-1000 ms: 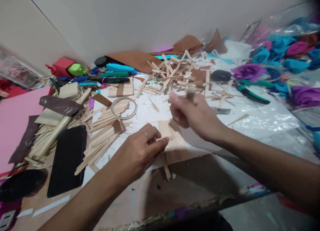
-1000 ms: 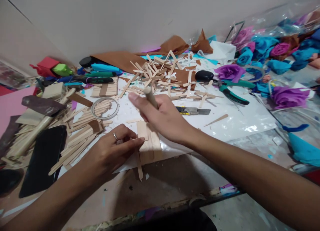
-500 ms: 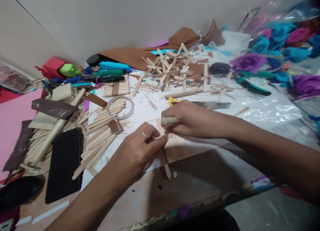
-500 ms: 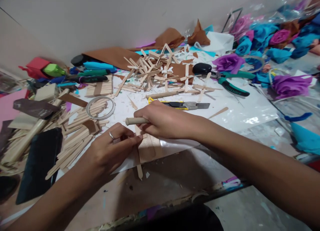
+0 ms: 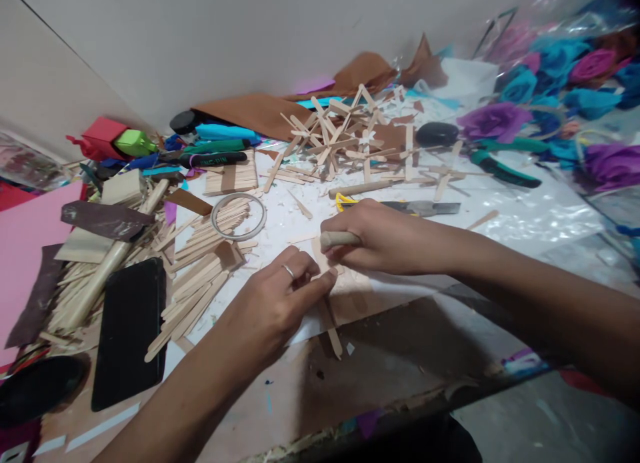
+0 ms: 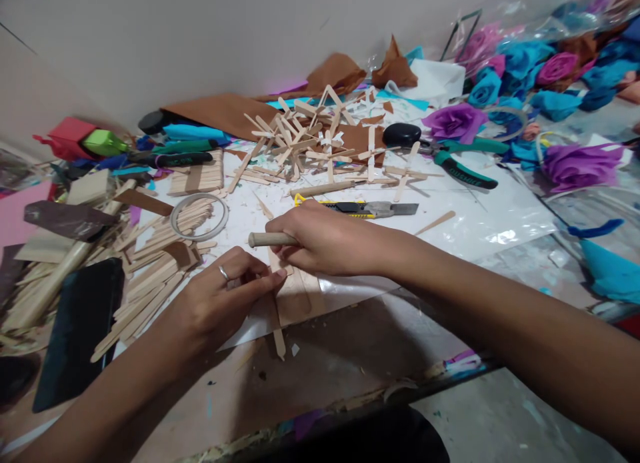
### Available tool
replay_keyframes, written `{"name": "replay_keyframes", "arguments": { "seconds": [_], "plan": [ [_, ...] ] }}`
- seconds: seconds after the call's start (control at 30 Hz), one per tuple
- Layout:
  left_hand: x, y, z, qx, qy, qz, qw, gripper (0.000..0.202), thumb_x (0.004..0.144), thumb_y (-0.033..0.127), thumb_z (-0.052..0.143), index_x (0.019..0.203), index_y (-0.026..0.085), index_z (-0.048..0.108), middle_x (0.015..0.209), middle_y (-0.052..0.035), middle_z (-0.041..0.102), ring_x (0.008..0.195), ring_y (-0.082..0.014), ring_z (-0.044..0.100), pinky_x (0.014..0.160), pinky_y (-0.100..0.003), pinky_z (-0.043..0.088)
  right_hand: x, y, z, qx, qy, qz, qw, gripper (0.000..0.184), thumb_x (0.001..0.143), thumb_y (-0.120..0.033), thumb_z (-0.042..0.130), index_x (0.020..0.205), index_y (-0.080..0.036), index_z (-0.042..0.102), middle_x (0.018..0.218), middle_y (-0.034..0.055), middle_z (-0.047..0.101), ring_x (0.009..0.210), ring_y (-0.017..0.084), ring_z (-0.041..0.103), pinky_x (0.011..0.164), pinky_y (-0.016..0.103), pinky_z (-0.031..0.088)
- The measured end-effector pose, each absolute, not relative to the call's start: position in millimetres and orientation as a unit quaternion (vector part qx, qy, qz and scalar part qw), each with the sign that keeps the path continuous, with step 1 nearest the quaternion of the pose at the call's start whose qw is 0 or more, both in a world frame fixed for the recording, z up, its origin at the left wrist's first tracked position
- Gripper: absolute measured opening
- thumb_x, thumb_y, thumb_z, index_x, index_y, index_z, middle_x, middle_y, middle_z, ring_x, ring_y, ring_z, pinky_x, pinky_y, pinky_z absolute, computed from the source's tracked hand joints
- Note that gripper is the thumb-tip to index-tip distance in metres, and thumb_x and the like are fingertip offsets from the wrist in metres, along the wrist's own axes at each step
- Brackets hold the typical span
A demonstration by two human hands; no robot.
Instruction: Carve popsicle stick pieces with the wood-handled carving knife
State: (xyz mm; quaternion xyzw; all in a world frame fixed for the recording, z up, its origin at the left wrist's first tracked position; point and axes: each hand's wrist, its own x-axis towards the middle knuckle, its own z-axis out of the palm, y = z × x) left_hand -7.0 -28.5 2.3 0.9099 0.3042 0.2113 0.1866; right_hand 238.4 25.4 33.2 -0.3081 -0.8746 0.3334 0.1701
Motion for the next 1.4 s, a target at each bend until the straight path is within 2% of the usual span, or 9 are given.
{"name": "replay_keyframes", "arguments": {
  "seconds": [0.4,0.53,0.6,0.67,0.73,0.9,1.13,1.27,1.4],
  "plan": [
    [-8.3,-27.8,8.8,0.929,0.257,0.213,0.160,0.030,0.107,0.017,0.053,0.135,0.025,0.061,0.105,-0.0066,0.062,0.091,-0.0182,0.058,0.074,-0.030,0.047,237.5,24.1,32.0,-0.313,-0.863,0.351,0.182,0.019,0.085,-0.005,0.066,0.073,-0.018,0.060,0.072,-0.0011,0.063,0.068,0.013,0.054,0.066,0.029,0.031],
    [-4.8,-30.7,5.3,0.864,0.370,0.214,0.266,0.013,0.108,0.028,0.056,0.115,0.026,0.068,0.094,-0.0023,0.065,0.080,-0.0166,0.060,0.067,-0.030,0.047,233.6,20.2,41.3,-0.384,-0.747,0.402,0.366,0.026,0.094,-0.034,0.075,0.075,-0.019,0.066,0.058,-0.0043,0.049,0.055,0.011,0.040,0.058,0.030,0.025],
    [-2.1,-31.9,7.4,0.826,0.422,0.208,0.310,0.015,0.109,0.034,0.057,0.102,0.025,0.068,0.085,0.0004,0.063,0.072,-0.0146,0.059,0.064,-0.029,0.046,231.8,16.4,53.0,-0.406,-0.629,0.453,0.484,0.048,0.100,-0.058,0.061,0.071,-0.021,0.065,0.050,-0.0051,0.038,0.048,0.011,0.030,0.054,0.032,0.022],
    [-0.1,-32.3,11.7,0.821,0.429,0.195,0.321,0.019,0.108,0.035,0.058,0.097,0.024,0.068,0.087,0.0005,0.064,0.074,-0.0141,0.061,0.067,-0.029,0.047,230.8,11.6,64.9,-0.373,-0.538,0.549,0.520,0.071,0.106,-0.072,0.029,0.065,-0.023,0.060,0.045,-0.0032,0.031,0.043,0.014,0.024,0.051,0.034,0.020],
    [0.0,-32.4,15.4,0.829,0.423,0.190,0.314,0.019,0.108,0.035,0.058,0.099,0.023,0.070,0.093,-0.0009,0.067,0.079,-0.0149,0.062,0.071,-0.030,0.048,230.1,6.9,72.4,-0.338,-0.491,0.619,0.512,0.080,0.106,-0.075,0.015,0.059,-0.023,0.053,0.047,-0.0010,0.030,0.044,0.015,0.025,0.051,0.035,0.021],
    [-4.9,-34.0,10.5,0.841,0.415,0.180,0.296,0.017,0.107,0.036,0.059,0.112,0.025,0.071,0.097,-0.0010,0.065,0.083,-0.0152,0.060,0.072,-0.031,0.045,226.7,0.0,65.2,-0.258,-0.462,0.726,0.440,0.085,0.097,-0.088,0.004,0.047,-0.025,0.032,0.046,-0.0018,0.019,0.045,0.014,0.022,0.051,0.034,0.025],
    [-0.9,-33.9,13.4,0.816,0.433,0.183,0.336,0.021,0.107,0.038,0.058,0.101,0.022,0.070,0.095,-0.0009,0.064,0.082,-0.0151,0.059,0.072,-0.031,0.045,221.1,-6.7,44.7,-0.178,-0.473,0.746,0.433,0.073,0.094,-0.083,0.045,0.050,-0.025,0.035,0.046,-0.0041,0.023,0.046,0.013,0.025,0.051,0.033,0.029],
    [3.6,-33.6,24.8,0.788,0.459,0.166,0.374,0.028,0.108,0.043,0.056,0.094,0.022,0.066,0.093,-0.0003,0.064,0.081,-0.0149,0.058,0.072,-0.032,0.043,219.8,-9.0,42.6,-0.187,-0.470,0.736,0.451,0.067,0.099,-0.070,0.052,0.052,-0.025,0.036,0.047,-0.0047,0.027,0.048,0.014,0.026,0.052,0.032,0.031],
    [7.0,-33.0,31.7,0.763,0.487,0.156,0.396,0.039,0.109,0.053,0.050,0.088,0.022,0.061,0.084,0.0009,0.060,0.078,-0.0153,0.057,0.069,-0.032,0.040,219.4,-8.1,41.8,-0.183,-0.455,0.745,0.452,0.067,0.098,-0.069,0.053,0.051,-0.025,0.037,0.047,-0.0051,0.028,0.048,0.014,0.026,0.052,0.032,0.031]
  ]
}}
